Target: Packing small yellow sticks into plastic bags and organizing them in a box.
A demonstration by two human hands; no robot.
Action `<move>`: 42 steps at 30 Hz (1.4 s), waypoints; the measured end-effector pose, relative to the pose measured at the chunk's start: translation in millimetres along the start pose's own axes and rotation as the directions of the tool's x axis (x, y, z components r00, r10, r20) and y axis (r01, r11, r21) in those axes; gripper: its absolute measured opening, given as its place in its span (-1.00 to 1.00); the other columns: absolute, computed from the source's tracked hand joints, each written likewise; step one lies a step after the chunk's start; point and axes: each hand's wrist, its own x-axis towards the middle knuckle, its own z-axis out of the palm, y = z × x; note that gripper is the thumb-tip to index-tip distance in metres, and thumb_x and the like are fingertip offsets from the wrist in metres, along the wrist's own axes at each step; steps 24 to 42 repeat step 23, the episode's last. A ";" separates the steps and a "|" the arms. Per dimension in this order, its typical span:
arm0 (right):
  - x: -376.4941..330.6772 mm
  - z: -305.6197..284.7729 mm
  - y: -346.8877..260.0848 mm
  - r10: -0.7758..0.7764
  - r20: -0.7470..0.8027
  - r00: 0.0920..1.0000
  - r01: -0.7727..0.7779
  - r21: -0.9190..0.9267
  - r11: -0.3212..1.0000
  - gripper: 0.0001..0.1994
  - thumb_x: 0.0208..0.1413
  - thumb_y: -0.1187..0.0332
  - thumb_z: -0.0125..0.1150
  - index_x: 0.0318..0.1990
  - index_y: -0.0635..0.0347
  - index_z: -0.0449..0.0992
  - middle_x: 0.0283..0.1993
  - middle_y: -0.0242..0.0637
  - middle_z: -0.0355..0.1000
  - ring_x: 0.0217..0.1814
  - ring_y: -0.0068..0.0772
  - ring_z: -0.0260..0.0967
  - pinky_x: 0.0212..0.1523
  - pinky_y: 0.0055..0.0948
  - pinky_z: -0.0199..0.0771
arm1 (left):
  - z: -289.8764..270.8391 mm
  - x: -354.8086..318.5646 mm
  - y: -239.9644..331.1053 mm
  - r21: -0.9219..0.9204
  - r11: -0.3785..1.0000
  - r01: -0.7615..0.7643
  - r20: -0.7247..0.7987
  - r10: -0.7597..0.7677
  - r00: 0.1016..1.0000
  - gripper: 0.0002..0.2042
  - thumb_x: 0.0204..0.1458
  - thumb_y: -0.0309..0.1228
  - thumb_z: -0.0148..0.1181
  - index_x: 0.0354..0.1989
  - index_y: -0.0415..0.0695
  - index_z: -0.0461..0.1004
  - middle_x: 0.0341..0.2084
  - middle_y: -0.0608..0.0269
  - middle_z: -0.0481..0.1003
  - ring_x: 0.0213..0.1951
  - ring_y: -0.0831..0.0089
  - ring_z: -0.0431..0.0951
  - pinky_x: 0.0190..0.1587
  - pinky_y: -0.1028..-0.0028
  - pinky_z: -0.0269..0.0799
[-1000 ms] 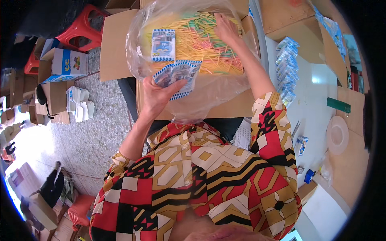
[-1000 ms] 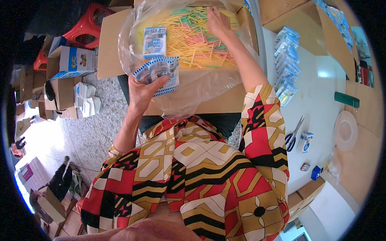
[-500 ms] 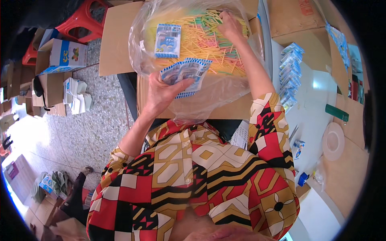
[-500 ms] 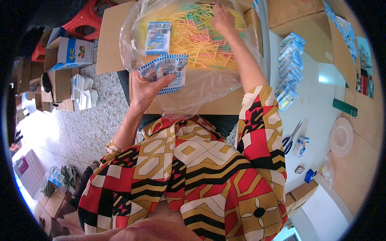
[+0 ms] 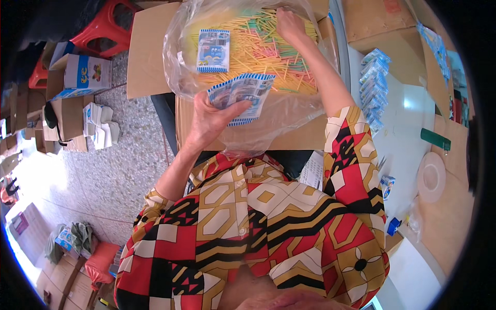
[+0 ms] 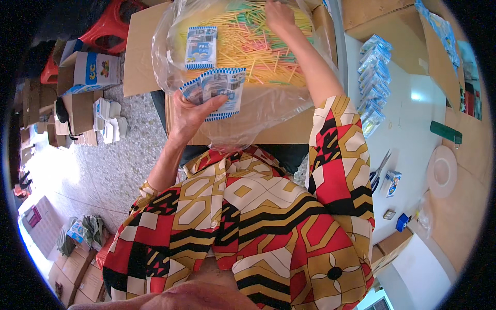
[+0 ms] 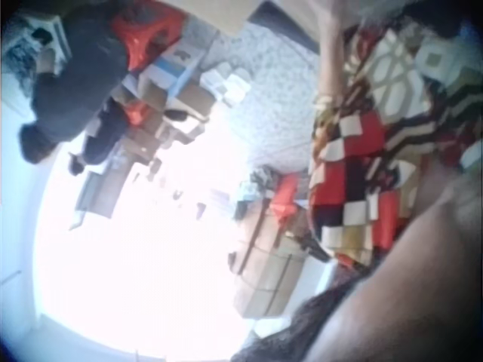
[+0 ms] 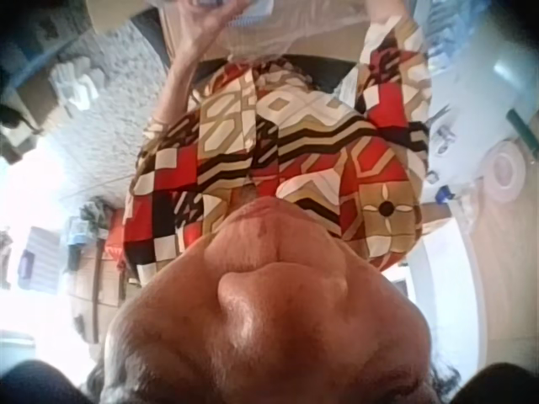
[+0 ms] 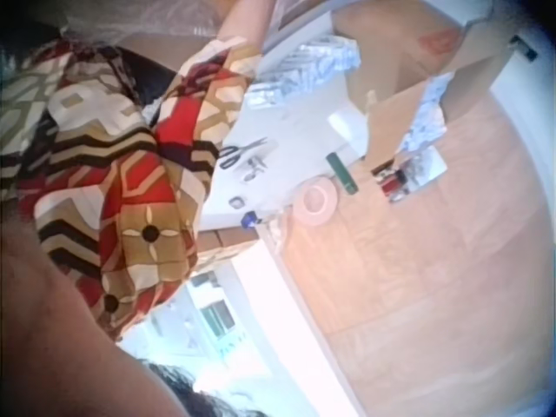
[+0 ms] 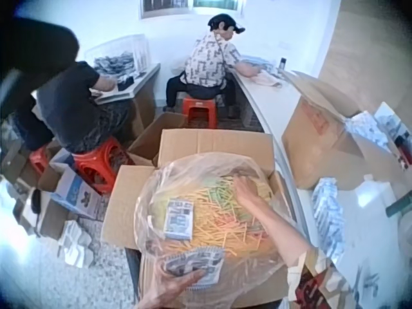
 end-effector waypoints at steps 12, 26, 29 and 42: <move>-12.8 -35.4 22.6 -0.096 0.123 0.988 0.076 0.158 0.985 -0.83 -0.10 0.42 0.09 -0.32 0.27 0.45 -0.25 -0.01 0.43 -0.17 0.05 0.36 -0.18 -0.11 0.33 | -1.4 -1.3 -0.4 -0.029 1.000 -0.005 0.000 0.005 1.000 -0.76 -0.10 -0.57 0.22 -0.21 -0.30 0.49 -0.36 0.29 0.53 -0.36 0.65 0.48 -0.26 0.59 0.45; -46.0 -25.3 80.7 -0.162 0.519 0.839 -0.375 0.769 0.518 -0.65 0.05 0.09 0.13 -0.07 0.04 0.42 -0.20 -0.33 0.40 -0.22 -0.59 0.29 -0.16 -0.53 0.34 | 2.9 -0.3 -5.2 0.005 1.000 -0.007 0.021 0.007 1.000 -0.77 -0.09 -0.56 0.21 -0.21 -0.29 0.49 -0.37 0.28 0.54 -0.35 0.64 0.49 -0.25 0.58 0.46; -46.0 -25.3 80.7 -0.162 0.519 0.839 -0.375 0.769 0.518 -0.65 0.05 0.09 0.13 -0.07 0.04 0.42 -0.20 -0.33 0.40 -0.22 -0.59 0.29 -0.16 -0.53 0.34 | 2.9 -0.3 -5.2 0.005 1.000 -0.007 0.021 0.007 1.000 -0.77 -0.09 -0.56 0.21 -0.21 -0.29 0.49 -0.37 0.28 0.54 -0.35 0.64 0.49 -0.25 0.58 0.46; -46.0 -25.3 80.7 -0.162 0.519 0.839 -0.375 0.769 0.518 -0.65 0.05 0.09 0.13 -0.07 0.04 0.42 -0.20 -0.33 0.40 -0.22 -0.59 0.29 -0.16 -0.53 0.34 | 2.9 -0.3 -5.2 0.005 1.000 -0.007 0.021 0.007 1.000 -0.77 -0.09 -0.56 0.21 -0.21 -0.29 0.49 -0.37 0.28 0.54 -0.35 0.64 0.49 -0.25 0.58 0.46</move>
